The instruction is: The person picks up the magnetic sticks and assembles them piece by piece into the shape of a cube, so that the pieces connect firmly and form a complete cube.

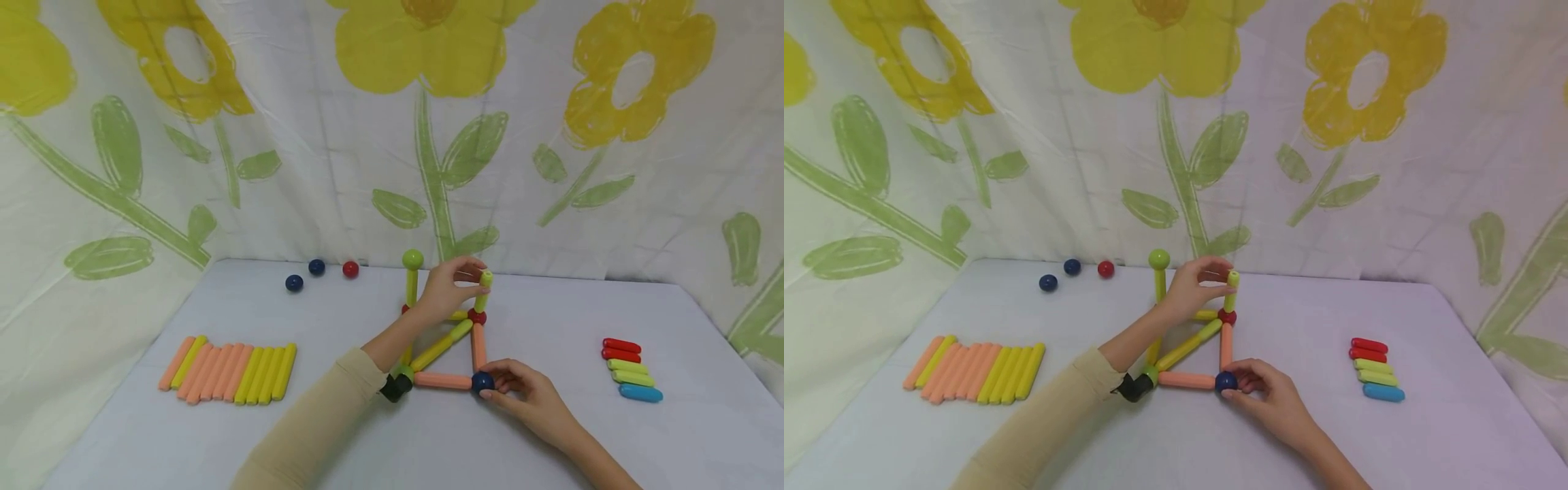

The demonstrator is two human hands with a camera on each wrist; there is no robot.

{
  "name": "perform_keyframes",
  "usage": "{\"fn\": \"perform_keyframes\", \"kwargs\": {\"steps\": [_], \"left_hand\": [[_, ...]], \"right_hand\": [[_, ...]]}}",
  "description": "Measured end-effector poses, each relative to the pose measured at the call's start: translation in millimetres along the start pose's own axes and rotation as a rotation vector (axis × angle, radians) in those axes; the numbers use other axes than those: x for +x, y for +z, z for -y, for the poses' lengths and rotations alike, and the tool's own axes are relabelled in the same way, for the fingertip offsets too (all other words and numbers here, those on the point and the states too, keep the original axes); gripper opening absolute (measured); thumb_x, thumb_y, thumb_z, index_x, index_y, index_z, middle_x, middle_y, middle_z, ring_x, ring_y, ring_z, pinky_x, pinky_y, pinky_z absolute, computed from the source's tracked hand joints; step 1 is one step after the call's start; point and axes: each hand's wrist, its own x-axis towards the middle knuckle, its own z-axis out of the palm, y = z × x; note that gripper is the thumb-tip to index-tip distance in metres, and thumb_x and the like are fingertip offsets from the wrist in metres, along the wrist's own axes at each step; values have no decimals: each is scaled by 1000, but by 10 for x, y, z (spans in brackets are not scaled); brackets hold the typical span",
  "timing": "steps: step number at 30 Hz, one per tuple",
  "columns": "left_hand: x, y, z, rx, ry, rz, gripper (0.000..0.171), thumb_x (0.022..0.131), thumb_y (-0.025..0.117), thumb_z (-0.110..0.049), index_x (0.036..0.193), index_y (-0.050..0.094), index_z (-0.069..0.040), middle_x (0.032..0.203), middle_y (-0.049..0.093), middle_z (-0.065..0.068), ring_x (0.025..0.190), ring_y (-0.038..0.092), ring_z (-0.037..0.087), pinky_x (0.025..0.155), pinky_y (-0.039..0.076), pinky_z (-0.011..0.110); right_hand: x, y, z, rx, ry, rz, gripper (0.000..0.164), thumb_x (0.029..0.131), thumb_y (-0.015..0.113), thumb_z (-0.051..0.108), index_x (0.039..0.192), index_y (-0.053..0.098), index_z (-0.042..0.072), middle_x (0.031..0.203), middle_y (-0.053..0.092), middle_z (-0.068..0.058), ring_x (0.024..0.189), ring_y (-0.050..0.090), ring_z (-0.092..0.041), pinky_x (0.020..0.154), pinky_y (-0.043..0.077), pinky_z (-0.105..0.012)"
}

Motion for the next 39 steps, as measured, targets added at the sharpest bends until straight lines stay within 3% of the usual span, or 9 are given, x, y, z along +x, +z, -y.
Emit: {"fn": "perform_keyframes", "kwargs": {"steps": [4, 8, 13, 16, 21, 25, 29, 33, 39], "left_hand": [[-101, -55, -111, -9, 40, -56, 36, 94, 79, -2, 129, 69, 1, 126, 72, 17, 117, 71, 32, 92, 60, 24], [-211, -167, -313, -73, 124, -101, 35, 95, 77, -1, 128, 68, 4, 127, 71, 19, 119, 69, 36, 95, 60, 25], [-299, -453, -538, -130, 239, -235, 31, 95, 75, 3, 125, 69, 7, 124, 72, 22, 114, 70, 37, 94, 61, 29], [-292, -694, -557, -135, 260, -352, 30, 94, 75, 5, 122, 69, 9, 120, 72, 24, 110, 72, 36, 92, 62, 30], [-235, -1105, -351, -70, 183, -513, 30, 95, 75, 2, 123, 68, 10, 119, 71, 26, 110, 71, 35, 91, 60, 26], [-188, -1343, -75, 13, 74, -573, 31, 98, 74, -3, 127, 67, 9, 124, 69, 27, 112, 69, 37, 95, 60, 32], [-162, -1462, 215, 83, -39, -574, 33, 99, 72, -3, 129, 66, 10, 127, 67, 29, 117, 67, 41, 102, 57, 45], [-174, -1488, 506, 192, -123, -537, 37, 98, 70, -1, 133, 65, 9, 133, 64, 30, 125, 61, 44, 107, 54, 49], [-200, -1497, 808, 395, -141, -463, 44, 96, 71, -1, 138, 61, 10, 143, 59, 30, 137, 52, 46, 119, 40, 52]], "right_hand": [[1, 4, -11, -2, 12, 1, 29, 95, 78, 7, 124, 70, 6, 113, 72, -6, 90, 64, -6, 79, 58, -19], [4, 8, -26, -5, 22, 2, 29, 95, 79, 9, 123, 70, 7, 113, 72, -5, 90, 65, -8, 80, 58, -20], [3, 16, -29, -15, 31, 6, 30, 95, 79, 10, 124, 70, 8, 113, 72, -5, 90, 64, -8, 80, 58, -20], [5, 17, -25, -25, 15, 10, 34, 94, 80, 10, 127, 70, 9, 114, 72, -5, 91, 64, -8, 80, 59, -20], [6, 17, -23, -52, -38, 7, 40, 90, 84, 9, 127, 70, 11, 108, 72, 1, 91, 64, -7, 79, 59, -20], [-2, 13, -16, -67, -30, 7, 38, 90, 84, 8, 126, 71, 10, 106, 71, 1, 90, 64, -7, 78, 59, -20], [-6, -5, -17, -69, -16, 14, 37, 90, 83, 9, 125, 71, 10, 107, 71, 1, 91, 64, -6, 79, 59, -20], [-2, -28, -19, -45, -14, 33, 36, 91, 83, 9, 125, 71, 9, 111, 72, -1, 93, 64, -6, 80, 59, -20], [5, -62, -21, -4, -45, 78, 36, 92, 81, 6, 126, 70, 6, 117, 72, -8, 95, 64, -7, 81, 59, -20]]}}
